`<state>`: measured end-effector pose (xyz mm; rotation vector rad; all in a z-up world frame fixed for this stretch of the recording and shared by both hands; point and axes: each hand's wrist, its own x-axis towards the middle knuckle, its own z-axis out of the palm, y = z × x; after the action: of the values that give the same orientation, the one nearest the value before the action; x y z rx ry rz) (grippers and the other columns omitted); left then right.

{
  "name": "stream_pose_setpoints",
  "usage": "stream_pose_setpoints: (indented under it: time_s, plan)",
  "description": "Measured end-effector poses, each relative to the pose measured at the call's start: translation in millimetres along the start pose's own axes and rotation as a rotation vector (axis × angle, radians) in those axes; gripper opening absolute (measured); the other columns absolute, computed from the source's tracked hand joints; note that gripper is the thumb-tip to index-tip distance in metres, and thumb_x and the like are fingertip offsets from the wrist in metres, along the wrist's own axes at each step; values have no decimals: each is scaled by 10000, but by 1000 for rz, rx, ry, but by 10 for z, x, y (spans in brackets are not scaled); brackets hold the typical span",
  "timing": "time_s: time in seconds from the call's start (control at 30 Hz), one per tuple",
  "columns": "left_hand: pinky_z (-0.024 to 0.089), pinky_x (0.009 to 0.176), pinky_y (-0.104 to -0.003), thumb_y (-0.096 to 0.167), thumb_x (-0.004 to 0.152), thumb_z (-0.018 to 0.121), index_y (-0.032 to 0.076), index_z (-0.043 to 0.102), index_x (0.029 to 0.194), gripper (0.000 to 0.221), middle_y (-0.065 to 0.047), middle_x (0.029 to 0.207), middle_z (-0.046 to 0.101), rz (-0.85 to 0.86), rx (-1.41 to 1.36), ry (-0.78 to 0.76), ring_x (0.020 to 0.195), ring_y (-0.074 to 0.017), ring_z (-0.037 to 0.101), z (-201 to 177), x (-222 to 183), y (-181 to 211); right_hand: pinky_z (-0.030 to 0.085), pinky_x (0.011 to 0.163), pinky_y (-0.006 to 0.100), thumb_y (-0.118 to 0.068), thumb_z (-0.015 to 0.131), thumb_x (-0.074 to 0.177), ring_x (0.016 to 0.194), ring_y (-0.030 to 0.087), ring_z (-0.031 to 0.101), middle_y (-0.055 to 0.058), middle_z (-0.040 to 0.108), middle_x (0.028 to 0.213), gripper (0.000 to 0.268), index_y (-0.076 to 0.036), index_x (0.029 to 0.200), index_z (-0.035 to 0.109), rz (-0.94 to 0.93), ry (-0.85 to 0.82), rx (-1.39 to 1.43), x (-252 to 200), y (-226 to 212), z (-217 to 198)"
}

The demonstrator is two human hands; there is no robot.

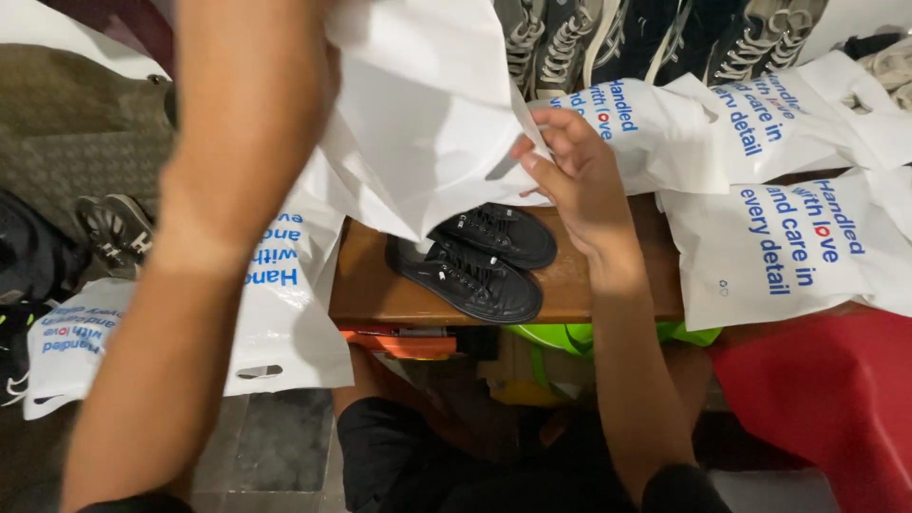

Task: Lacing a pair of black shoes and then placing them into individual white plastic bags for final packaging.

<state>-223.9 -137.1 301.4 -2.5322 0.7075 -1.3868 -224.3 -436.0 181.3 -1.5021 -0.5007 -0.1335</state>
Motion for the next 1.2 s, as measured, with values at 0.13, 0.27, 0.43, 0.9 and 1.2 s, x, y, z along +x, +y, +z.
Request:
stream_pose_setpoints:
  time_s: [0.13, 0.27, 0.43, 0.9, 1.2]
  plan:
    - [360, 606, -433, 132, 961, 676, 95, 636, 1089, 140, -115, 773, 571, -243, -517, -130, 651, -310, 547, -276, 86, 497, 585, 873, 273, -206, 695, 897, 1042, 170, 705, 56, 708, 1195, 561, -79, 1398, 476, 197, -139, -340, -176, -197, -45]
    - [327, 598, -396, 348, 1098, 573, 111, 406, 932, 334, -58, 691, 466, -299, -873, -473, 583, -241, 469, -429, -5, 782, 565, 1069, 397, -82, 778, 789, 1308, 276, 594, 125, 455, 1579, 893, -101, 1560, 328, 69, -554, -398, -493, -1, -652]
    - [527, 629, -319, -46, 1031, 624, -51, 492, 1418, 409, -83, 1008, 587, 674, -587, 104, 828, -201, 569, -85, -736, 1063, 565, 974, 395, -261, 541, 950, 1225, 268, 640, 126, 545, 1469, 600, -136, 1519, 394, 395, 0, -251, -437, 12, -815]
    - [595, 675, -341, -36, 962, 668, 27, 766, 978, 118, -164, 998, 683, 530, -637, 298, 739, -262, 632, 104, -1307, 914, 609, 890, 274, 4, 692, 982, 947, 140, 726, 63, 714, 1025, 527, -95, 1472, 527, 69, 476, 43, -590, 860, -1359]
    - [517, 483, -377, 50, 931, 742, 31, 759, 1171, 241, -161, 924, 705, -730, -811, -238, 662, -279, 632, -1212, -781, 132, 577, 755, 199, -156, 602, 1089, 882, 142, 702, 94, 700, 1064, 433, -130, 1457, 375, -4, 359, -148, -211, 874, -891]
